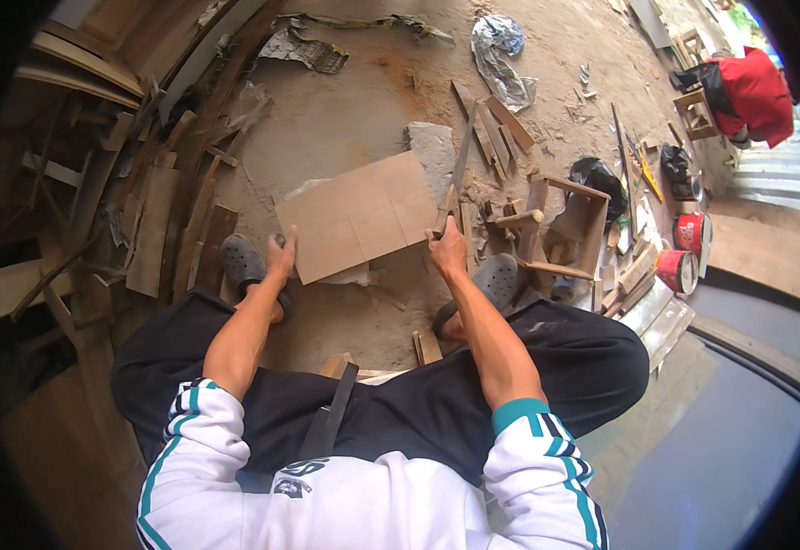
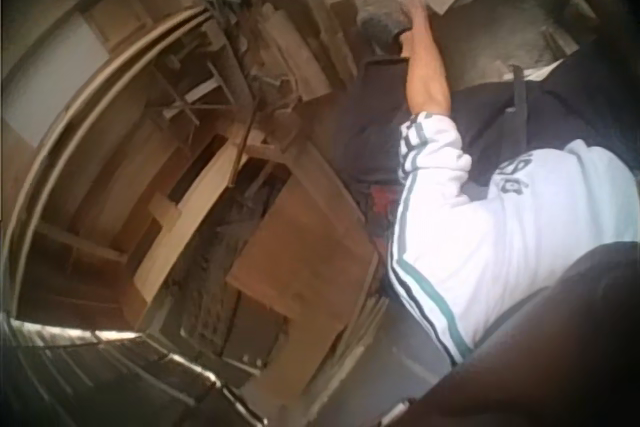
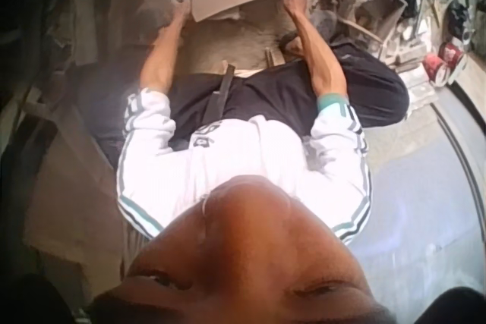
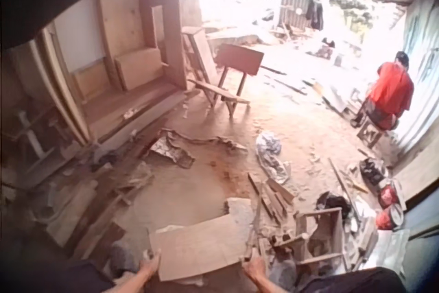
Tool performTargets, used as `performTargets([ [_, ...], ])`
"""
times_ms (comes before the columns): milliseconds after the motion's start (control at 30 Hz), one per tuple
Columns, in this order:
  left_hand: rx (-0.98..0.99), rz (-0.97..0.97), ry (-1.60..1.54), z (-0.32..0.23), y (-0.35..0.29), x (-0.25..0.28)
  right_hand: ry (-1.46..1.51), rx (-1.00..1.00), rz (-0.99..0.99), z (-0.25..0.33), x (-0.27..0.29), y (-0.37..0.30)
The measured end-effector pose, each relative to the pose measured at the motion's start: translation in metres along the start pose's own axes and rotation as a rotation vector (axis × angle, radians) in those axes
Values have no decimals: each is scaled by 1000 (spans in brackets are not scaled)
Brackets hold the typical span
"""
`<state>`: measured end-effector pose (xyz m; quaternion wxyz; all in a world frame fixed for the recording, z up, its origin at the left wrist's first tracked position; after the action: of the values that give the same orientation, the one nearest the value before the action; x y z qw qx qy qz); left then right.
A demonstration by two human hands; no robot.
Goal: The person sits on the floor and uses a hand saw to cut a small rectangular piece of wood. They hold the wood with their left hand and saw with their right hand, making several cuts along a marked line.
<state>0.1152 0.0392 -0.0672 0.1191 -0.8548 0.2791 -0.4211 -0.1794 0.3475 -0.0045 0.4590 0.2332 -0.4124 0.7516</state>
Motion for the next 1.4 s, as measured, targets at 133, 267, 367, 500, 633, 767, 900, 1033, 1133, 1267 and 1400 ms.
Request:
performTargets([
  [133, -137, 231, 148, -20, -33, -13, -18, -2, 23, -8, 5, -4],
  [267, -105, 230, 249, -15, -41, -17, 10, 24, 68, -10, 3, -7],
  [367, -36, 200, 175, 0, -55, -32, -87, -11, 48, -15, 3, -8],
  [500, 63, 136, 109, 1, -76, -49, -74, 54, 14, -19, 6, -14],
  [633, 28, 78, 39, -14, -81, -50, -114, 55, 10, -26, 6, -13],
  [767, -6, 8, 58, -20, -77, -53, -114, 75, -5, -24, 5, -17],
  [900, -77, 53, 79, -23, -72, -51, -96, 45, 11, -23, 10, -12],
  [1033, -86, 102, 60, -29, -62, -44, -85, 47, 43, -16, 19, -13],
  [1133, -30, 164, 15, -32, -55, -42, -111, 47, 45, -11, 36, -7],
  [1267, -86, 99, 159, -48, -58, -35, -90, 21, 56, 10, 73, -6],
  [1400, -407, 143, 478, -76, -93, -45, -167, 74, 32, 50, 142, -10],
])
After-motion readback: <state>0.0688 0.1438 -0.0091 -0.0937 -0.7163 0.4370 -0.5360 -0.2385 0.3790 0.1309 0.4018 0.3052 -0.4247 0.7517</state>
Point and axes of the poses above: each hand's wrist, its own y-axis towards the middle knuckle, its own x-axis out of the back of the hand, z = x × y, the point moved 6 cm from there along y, towards the middle knuckle, and after that the axes turned 13 degrees about -x, right-handed, at the moved point
